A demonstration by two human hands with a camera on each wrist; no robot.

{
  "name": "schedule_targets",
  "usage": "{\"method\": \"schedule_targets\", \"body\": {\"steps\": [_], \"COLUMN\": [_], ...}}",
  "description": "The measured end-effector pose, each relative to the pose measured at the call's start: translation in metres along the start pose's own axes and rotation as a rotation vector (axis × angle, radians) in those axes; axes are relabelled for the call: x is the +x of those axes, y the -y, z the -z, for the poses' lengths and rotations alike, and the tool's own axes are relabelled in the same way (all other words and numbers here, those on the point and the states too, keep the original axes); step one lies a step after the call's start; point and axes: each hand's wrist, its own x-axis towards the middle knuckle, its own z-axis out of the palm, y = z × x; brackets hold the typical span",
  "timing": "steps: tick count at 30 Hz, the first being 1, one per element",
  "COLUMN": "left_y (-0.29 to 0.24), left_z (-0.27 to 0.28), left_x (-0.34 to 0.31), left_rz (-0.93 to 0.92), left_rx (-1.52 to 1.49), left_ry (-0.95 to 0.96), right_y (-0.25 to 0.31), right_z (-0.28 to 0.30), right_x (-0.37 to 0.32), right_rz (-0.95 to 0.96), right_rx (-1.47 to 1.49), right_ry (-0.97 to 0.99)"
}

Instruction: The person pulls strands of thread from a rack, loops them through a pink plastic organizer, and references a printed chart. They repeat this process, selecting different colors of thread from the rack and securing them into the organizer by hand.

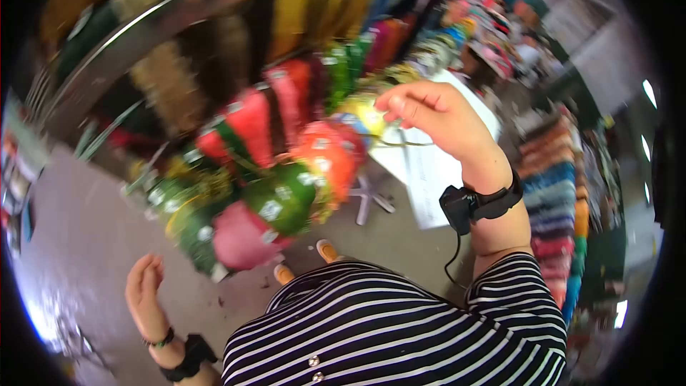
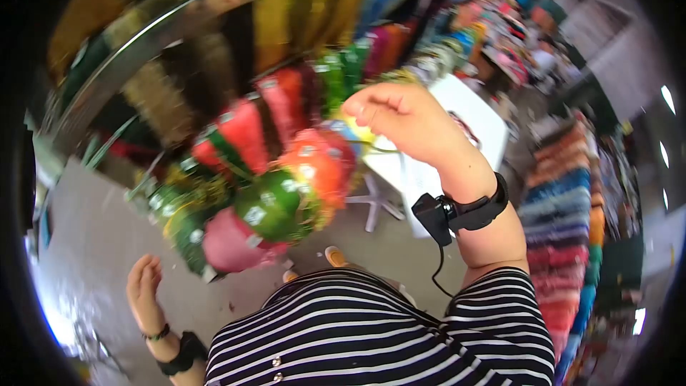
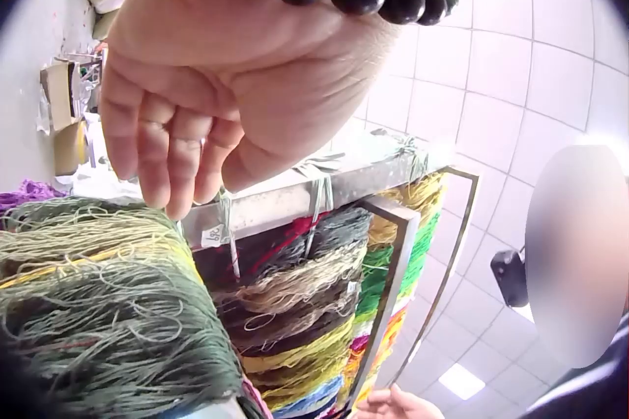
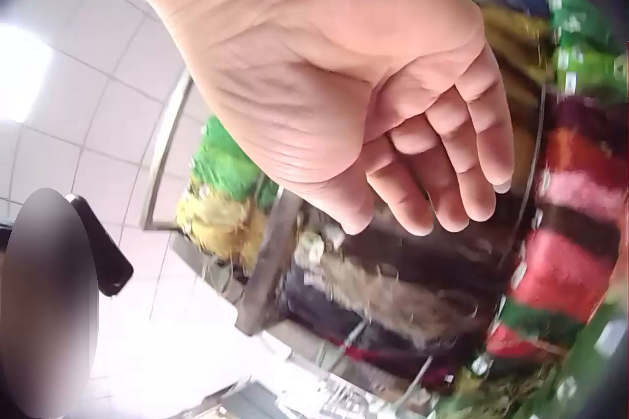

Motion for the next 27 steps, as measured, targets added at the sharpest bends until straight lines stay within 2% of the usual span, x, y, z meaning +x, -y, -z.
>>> {"method": "schedule_targets", "body": {"steps": [3, 7, 9, 11, 13, 15, 18, 22, 25, 27], "left_y": [0.008, -0.017, -0.027, -0.032, -0.034, -0.045, -0.038, -0.025, -0.002, 0.022], "left_z": [0.003, -0.032, -0.060, -0.097, -0.149, -0.224, -0.318, -0.419, -0.461, -0.477], "left_x": [0.003, -0.008, -0.017, -0.028, -0.042, -0.060, -0.073, -0.087, -0.093, -0.093], "left_rz": [-0.045, -0.109, -0.152, -0.188, -0.192, -0.181, -0.013, 0.194, 0.345, 0.365], "left_rx": [-0.025, -0.100, -0.121, -0.161, -0.220, -0.266, -0.198, -0.044, 0.029, -0.006], "left_ry": [-0.017, -0.014, 0.010, 0.046, 0.110, 0.194, 0.290, 0.435, 0.488, 0.521], "right_y": [-0.046, -0.124, -0.181, -0.226, -0.273, -0.311, -0.350, -0.375, -0.380, -0.383], "right_z": [0.077, 0.154, 0.175, 0.186, 0.192, 0.197, 0.211, 0.216, 0.219, 0.214], "right_x": [-0.050, -0.121, -0.147, -0.166, -0.179, -0.185, -0.188, -0.190, -0.186, -0.187], "right_rz": [-0.086, -0.273, -0.312, -0.296, -0.458, -0.195, 0.235, 0.272, 0.304, 0.272], "right_rx": [-0.153, -0.231, -0.326, -0.606, -0.593, -0.686, -0.820, -0.660, -0.555, -0.498], "right_ry": [-0.383, -0.663, -0.680, -0.577, -0.456, -0.304, -0.301, -0.286, -0.284, -0.315]}}
